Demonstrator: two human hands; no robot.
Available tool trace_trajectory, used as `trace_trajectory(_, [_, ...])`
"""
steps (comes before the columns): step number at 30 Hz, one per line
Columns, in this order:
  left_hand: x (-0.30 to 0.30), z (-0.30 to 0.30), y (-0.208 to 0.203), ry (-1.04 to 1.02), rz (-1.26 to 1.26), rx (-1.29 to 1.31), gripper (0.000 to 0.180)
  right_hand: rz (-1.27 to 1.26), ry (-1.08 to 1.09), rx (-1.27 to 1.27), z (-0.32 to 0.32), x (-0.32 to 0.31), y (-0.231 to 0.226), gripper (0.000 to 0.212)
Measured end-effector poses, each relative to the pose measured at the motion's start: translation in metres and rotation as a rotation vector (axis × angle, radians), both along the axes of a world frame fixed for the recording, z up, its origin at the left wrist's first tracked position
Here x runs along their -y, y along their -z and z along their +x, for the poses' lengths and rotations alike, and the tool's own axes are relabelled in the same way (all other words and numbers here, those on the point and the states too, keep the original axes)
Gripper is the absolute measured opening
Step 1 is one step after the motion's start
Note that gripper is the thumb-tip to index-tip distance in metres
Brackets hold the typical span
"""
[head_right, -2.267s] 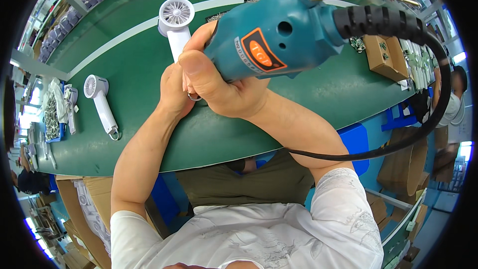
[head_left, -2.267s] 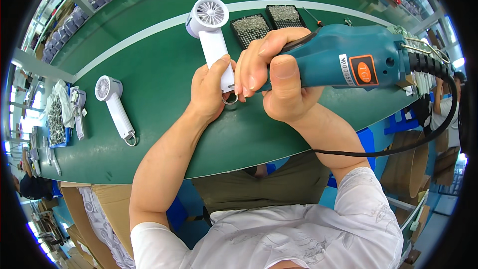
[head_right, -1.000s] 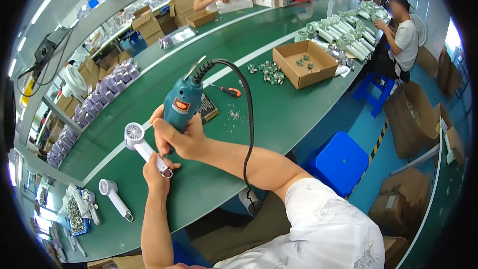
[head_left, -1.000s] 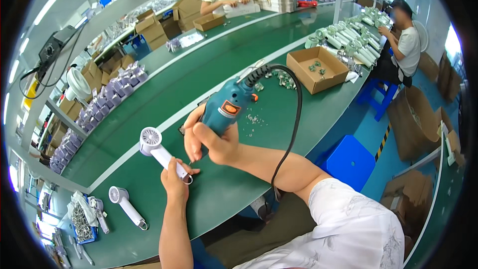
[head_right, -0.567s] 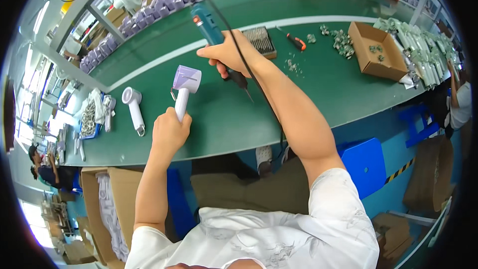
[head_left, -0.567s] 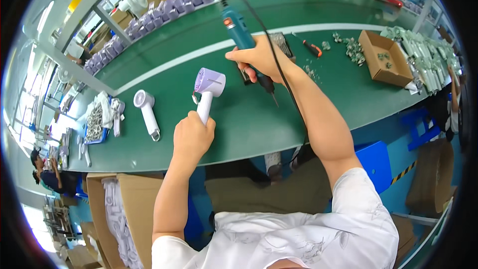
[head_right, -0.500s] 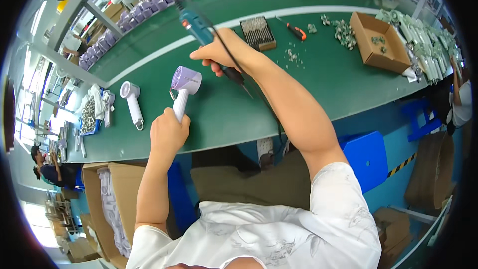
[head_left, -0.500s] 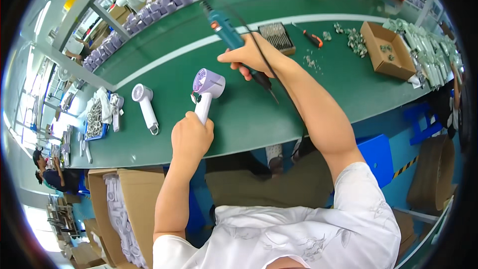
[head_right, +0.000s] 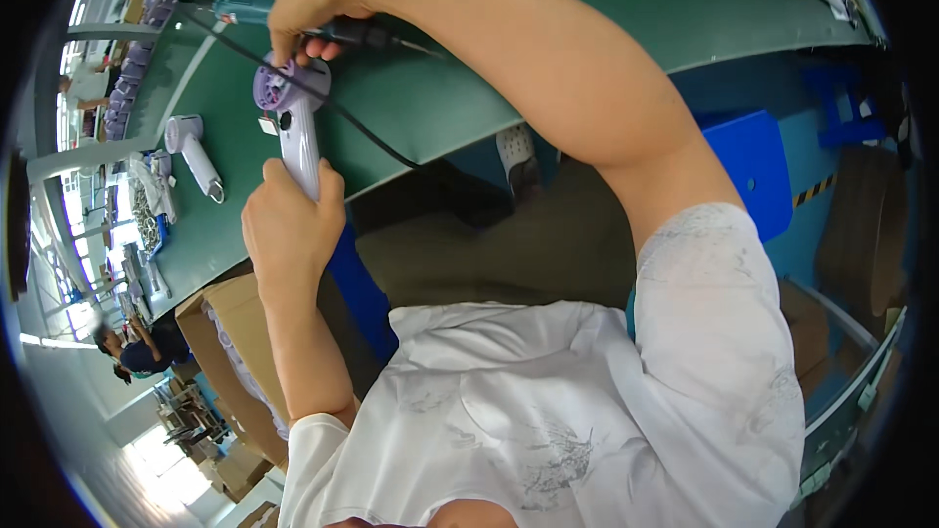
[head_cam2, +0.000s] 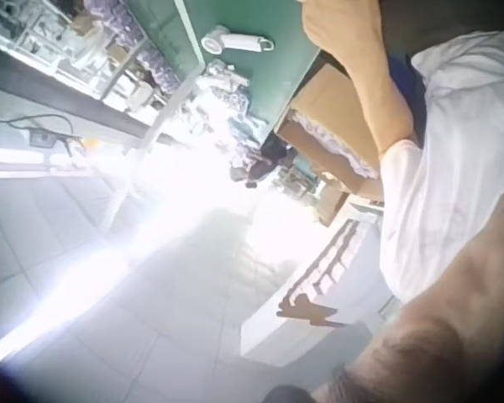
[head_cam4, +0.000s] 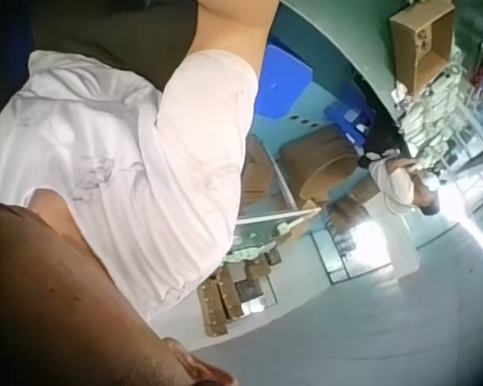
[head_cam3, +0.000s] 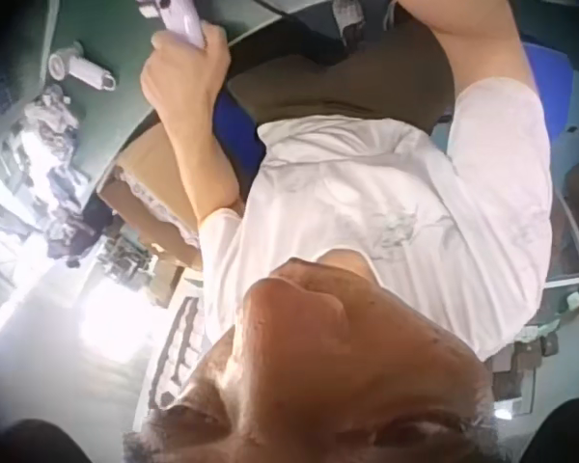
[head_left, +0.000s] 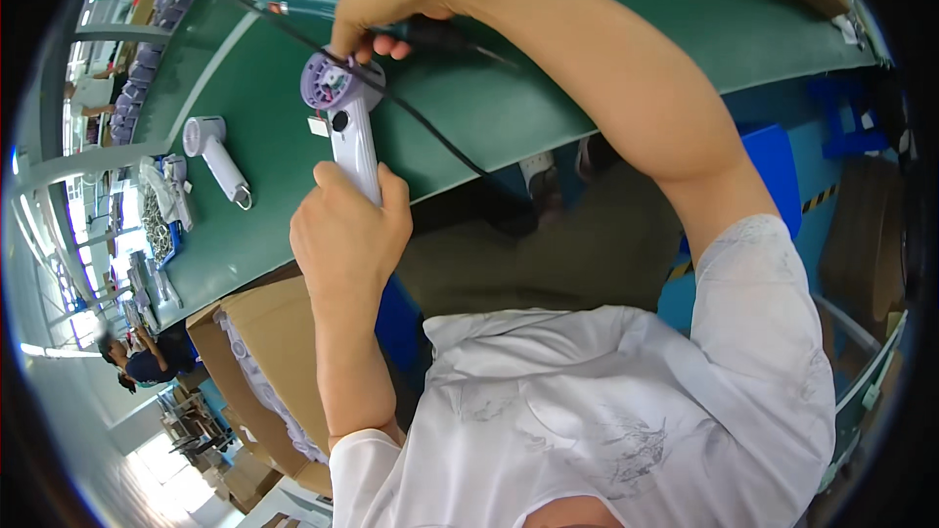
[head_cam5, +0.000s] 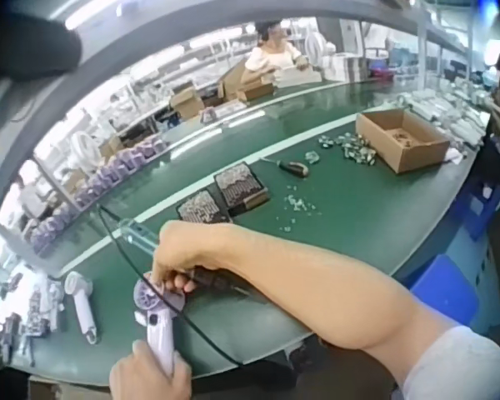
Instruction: Assembling a small handheld electric fan at a production line station, including inserting components and securing them with an electric screwdriver.
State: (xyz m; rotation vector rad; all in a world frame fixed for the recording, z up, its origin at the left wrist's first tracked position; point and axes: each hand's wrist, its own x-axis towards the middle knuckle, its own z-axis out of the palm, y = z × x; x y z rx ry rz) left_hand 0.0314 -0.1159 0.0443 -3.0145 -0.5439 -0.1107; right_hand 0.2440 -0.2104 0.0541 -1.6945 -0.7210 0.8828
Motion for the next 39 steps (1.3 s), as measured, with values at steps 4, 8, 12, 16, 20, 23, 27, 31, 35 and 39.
trace_trajectory(4, [0.007, 0.003, -0.002, -0.051, -0.114, -0.024, 0.048, 0.046, -0.086, -0.076, 0.016, -0.013, 0.009, 0.013])
trace_trajectory(8, [0.004, 0.005, -0.005, -0.179, -0.361, 0.018, 0.059, -0.391, 0.214, -0.196, 0.009, -0.046, -0.005, 0.017])
trace_trajectory(12, [-0.085, 0.009, -0.013, -0.086, -0.670, 0.390, 0.041, 0.021, -0.197, -0.131, 0.030, -0.033, 0.020, 0.021])
trace_trajectory(16, [-0.150, 0.062, 0.004, 0.561, -1.088, 0.403, 0.068, 0.019, -0.218, -0.124, 0.032, -0.042, 0.025, 0.020])
trace_trajectory(20, [-0.159, 0.108, 0.027, 0.731, -1.337, 0.163, 0.087, 0.054, -0.219, -0.111, 0.034, -0.038, 0.034, 0.019])
trace_trajectory(23, [-0.172, 0.112, 0.025, 0.649, -1.313, 0.040, 0.096, 0.152, -0.077, 0.098, 0.032, -0.052, 0.041, 0.025])
trace_trajectory(27, [-0.191, 0.109, 0.031, 0.654, -1.317, 0.045, 0.092, 0.145, -0.114, 0.063, 0.034, -0.069, 0.045, 0.026])
trace_trajectory(31, [-0.195, 0.126, 0.038, 0.709, -1.313, 0.041, 0.089, -0.747, 0.187, -0.481, 0.048, -0.078, -0.018, 0.022])
trace_trajectory(35, [-0.203, 0.122, 0.023, 0.682, -1.279, -0.021, 0.090, -1.039, 0.219, -0.633, 0.033, -0.102, -0.028, 0.022])
trace_trajectory(39, [-0.200, 0.124, 0.026, 0.761, -1.250, -0.029, 0.085, -0.819, 0.108, -0.450, 0.015, -0.098, -0.027, 0.024])
